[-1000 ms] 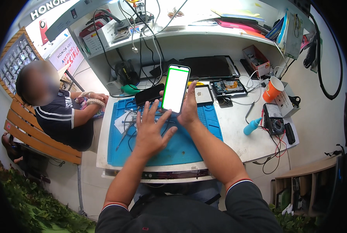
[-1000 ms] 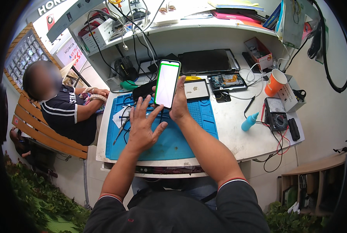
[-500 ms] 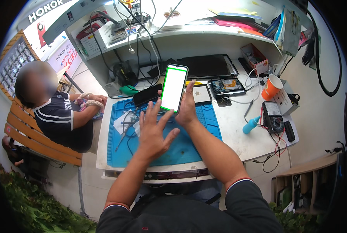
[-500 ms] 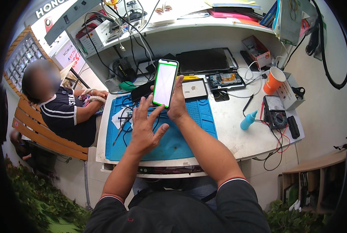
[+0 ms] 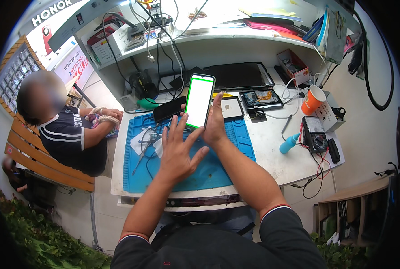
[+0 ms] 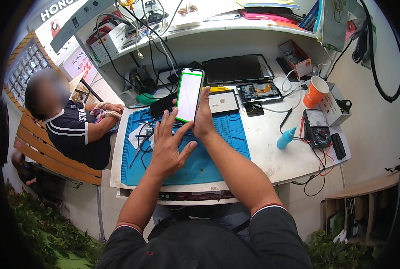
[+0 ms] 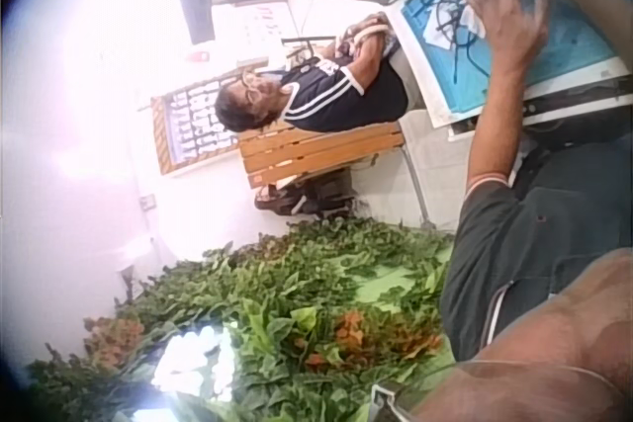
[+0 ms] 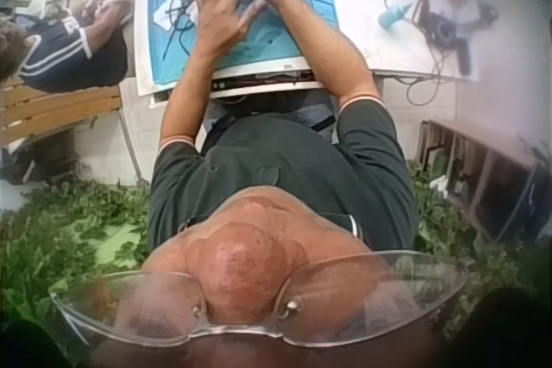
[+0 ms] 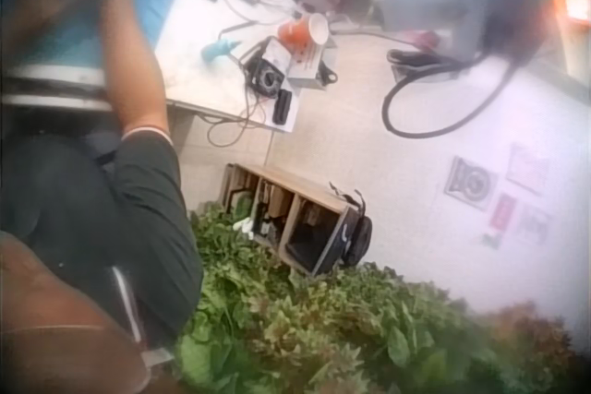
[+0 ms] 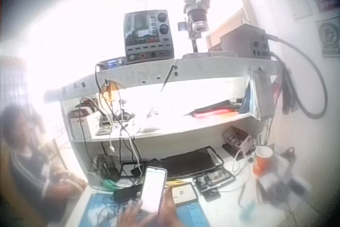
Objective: The person tests a mobile phone by navigating through various menus, dialing numbers, and checking the screen display using different solid color backgrounds. The person then picks up another mobile device and connects it to a charging cable.
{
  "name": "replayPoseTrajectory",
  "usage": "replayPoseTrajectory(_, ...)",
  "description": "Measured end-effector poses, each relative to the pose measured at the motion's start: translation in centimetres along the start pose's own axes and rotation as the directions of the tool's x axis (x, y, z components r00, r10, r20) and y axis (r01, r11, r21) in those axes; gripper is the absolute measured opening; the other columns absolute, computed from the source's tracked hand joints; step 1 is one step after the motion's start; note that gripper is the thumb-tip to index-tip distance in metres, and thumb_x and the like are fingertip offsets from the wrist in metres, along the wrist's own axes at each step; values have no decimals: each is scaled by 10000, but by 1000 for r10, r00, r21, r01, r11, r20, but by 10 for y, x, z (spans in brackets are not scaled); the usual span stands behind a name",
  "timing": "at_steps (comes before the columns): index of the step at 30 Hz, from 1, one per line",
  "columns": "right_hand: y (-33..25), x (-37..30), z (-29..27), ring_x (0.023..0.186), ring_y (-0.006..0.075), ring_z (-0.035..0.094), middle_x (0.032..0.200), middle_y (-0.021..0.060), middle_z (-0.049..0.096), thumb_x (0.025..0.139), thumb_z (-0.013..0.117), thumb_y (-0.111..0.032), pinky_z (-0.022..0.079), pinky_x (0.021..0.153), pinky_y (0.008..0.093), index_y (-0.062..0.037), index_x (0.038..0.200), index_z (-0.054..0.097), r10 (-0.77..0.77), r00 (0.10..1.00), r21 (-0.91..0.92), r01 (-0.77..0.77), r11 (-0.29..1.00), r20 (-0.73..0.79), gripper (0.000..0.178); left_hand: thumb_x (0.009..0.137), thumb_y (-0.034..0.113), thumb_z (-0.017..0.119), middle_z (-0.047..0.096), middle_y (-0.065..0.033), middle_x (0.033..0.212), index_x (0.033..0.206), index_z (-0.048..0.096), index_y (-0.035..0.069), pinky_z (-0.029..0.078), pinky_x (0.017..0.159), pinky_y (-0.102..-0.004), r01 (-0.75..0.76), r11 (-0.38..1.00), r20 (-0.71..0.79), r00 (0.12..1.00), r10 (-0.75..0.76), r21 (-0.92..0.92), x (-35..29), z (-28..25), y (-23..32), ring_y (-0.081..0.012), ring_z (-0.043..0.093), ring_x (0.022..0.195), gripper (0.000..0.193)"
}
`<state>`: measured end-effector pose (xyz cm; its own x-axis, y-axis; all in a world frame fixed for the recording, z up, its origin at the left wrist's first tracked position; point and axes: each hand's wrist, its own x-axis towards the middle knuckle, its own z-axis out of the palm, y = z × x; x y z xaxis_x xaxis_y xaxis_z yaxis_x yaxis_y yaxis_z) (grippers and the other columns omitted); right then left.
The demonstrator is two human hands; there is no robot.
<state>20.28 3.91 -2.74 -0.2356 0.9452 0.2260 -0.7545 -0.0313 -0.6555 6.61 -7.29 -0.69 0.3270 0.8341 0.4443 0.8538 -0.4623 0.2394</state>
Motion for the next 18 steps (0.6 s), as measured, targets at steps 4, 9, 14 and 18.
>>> replayPoseTrajectory(4,0,-1,-2,1197,304,704,1328,205,658,1005,270,-887,646,928,466,-82,1614,404,26,999,9,-27,1000,44,1018,1058,617,580,263,-174,1774,1516,654,240,98,1302,-666,-5,1000,-12,1000,5,-1,10,-1,0,-415,149,1668,598)
replayPoseTrajectory(9,-8,-7,12,1310,361,657,1336,254,653,1003,211,-892,562,1128,510,-9,1580,421,20,1000,-26,-20,999,6,1075,1063,620,568,252,-167,1780,1518,655,253,105,1301,-673,-3,1000,-10,1000,4,10,19,-4,-3,-414,141,1671,591)
replayPoseTrajectory(14,-2,-2,2,1263,337,683,1355,226,654,1006,236,-887,642,978,517,-78,1626,386,41,997,42,-44,998,57,1030,1060,618,575,261,-162,1776,1508,663,257,110,1300,-675,-8,1000,-7,1000,8,4,18,-6,-1,-415,148,1669,582)
replayPoseTrajectory(18,0,1,1,1219,341,707,1302,234,683,1000,225,-896,625,1021,502,-59,1601,421,20,998,89,-25,996,52,1050,1054,612,588,283,-165,1767,1493,674,250,120,1297,-675,-34,999,-7,999,34,30,9,-3,-4,-421,165,1664,576)
